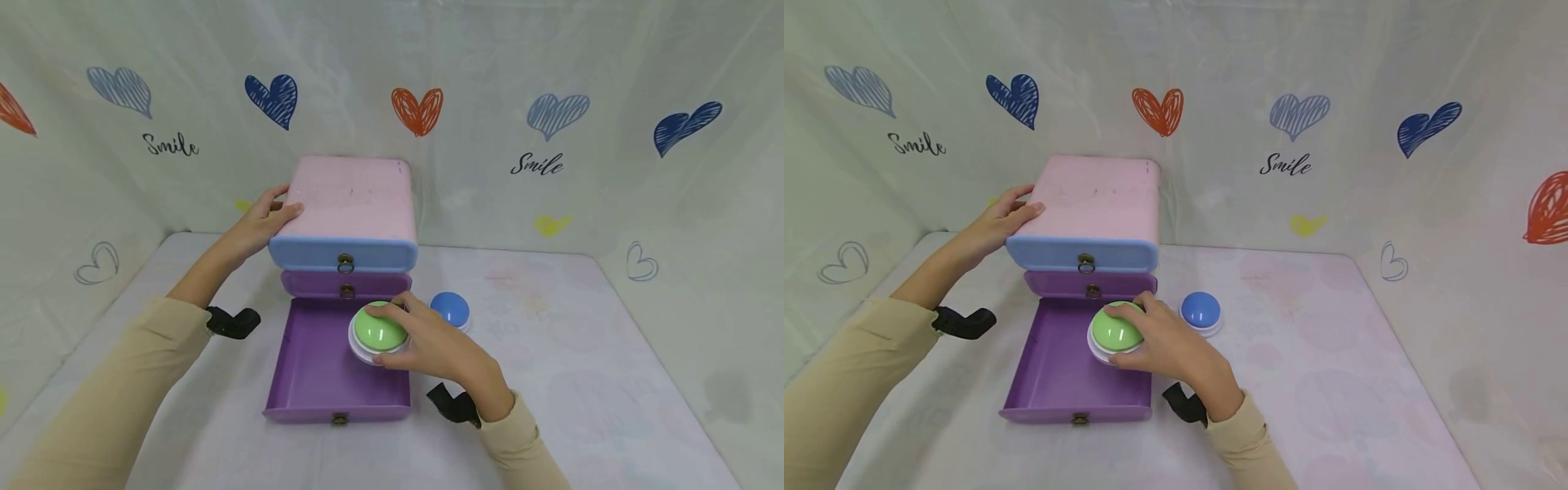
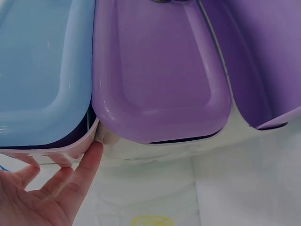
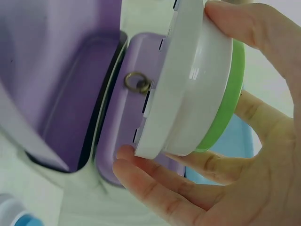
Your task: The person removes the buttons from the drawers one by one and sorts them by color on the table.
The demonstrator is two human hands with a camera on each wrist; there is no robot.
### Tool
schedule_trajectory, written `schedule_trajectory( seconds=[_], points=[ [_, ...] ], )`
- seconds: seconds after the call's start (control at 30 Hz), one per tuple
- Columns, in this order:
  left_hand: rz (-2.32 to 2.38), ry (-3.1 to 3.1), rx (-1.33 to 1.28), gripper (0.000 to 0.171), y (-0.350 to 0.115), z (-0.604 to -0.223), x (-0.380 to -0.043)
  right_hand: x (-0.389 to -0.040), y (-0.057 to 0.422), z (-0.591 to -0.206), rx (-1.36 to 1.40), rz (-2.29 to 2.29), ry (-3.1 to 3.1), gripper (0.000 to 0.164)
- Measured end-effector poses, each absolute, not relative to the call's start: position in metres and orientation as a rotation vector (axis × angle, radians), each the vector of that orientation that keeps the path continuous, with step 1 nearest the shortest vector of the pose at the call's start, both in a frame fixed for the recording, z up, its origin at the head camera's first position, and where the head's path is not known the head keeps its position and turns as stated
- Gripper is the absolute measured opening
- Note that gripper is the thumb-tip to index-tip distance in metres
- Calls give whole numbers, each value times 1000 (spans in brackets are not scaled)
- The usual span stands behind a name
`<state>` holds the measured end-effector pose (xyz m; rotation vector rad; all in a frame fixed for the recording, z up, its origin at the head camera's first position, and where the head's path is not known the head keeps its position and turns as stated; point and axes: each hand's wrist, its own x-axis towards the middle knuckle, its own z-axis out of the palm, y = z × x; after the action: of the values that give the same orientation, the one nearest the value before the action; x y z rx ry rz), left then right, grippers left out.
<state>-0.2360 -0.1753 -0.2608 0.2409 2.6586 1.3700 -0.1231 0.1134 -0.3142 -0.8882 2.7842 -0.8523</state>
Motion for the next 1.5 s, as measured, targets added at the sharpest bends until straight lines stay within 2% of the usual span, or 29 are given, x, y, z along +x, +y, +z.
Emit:
schedule_trajectory(
  seconds=[1.1,1.5],
  points=[
    [1403,2638,236,77,-175,-261,-238,-123,216,-339,-499,-989,2998,63],
    [1401,2638,232,77,-176,-261,-238,-130,236,-346,-372,-990,3018,64]
  ],
)
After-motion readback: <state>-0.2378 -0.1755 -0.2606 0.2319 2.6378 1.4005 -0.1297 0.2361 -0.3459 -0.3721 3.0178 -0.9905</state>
